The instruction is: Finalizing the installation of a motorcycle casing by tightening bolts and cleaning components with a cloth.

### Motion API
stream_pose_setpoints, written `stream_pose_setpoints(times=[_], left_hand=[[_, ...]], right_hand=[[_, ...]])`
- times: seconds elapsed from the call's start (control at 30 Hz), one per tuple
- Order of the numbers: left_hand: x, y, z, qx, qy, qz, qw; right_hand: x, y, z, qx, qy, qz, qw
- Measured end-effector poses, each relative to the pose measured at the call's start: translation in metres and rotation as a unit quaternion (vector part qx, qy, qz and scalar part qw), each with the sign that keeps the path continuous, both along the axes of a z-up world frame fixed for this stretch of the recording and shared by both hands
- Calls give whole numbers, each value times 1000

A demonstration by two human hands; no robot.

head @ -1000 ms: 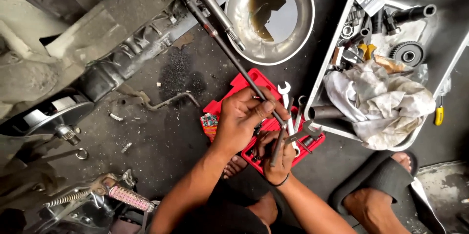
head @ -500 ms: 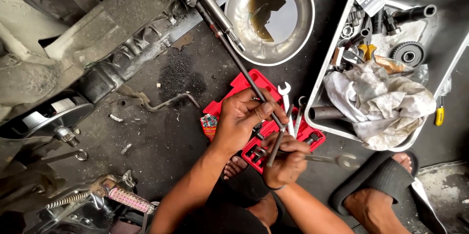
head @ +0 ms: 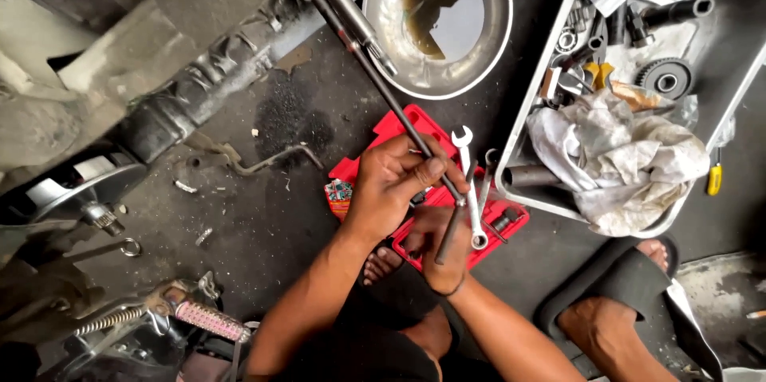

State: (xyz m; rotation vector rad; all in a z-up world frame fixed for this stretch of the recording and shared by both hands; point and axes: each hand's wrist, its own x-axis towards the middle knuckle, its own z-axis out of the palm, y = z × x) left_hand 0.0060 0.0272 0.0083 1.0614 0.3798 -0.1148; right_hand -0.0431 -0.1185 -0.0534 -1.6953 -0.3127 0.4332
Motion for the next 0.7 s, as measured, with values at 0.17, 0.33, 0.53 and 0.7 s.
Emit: stream_pose_setpoints(times=[0.17, 0.33, 0.53, 0.7], left_hand=[[-3, 0, -11, -29, -2, 18, 999], [-4, 0, -17, -18, 7, 18, 1000], [-4, -2, -17, -17, -14, 24, 999], [-37, -9, -15, 98, 56, -47, 992]], right_hand=[[-18, -20, -19, -24, 52, -13, 998], [-27, -17, -10, 108, 146, -40, 983], [-28, -35, -42, 312, 161, -74, 933], [46, -73, 52, -4, -34, -126, 991]])
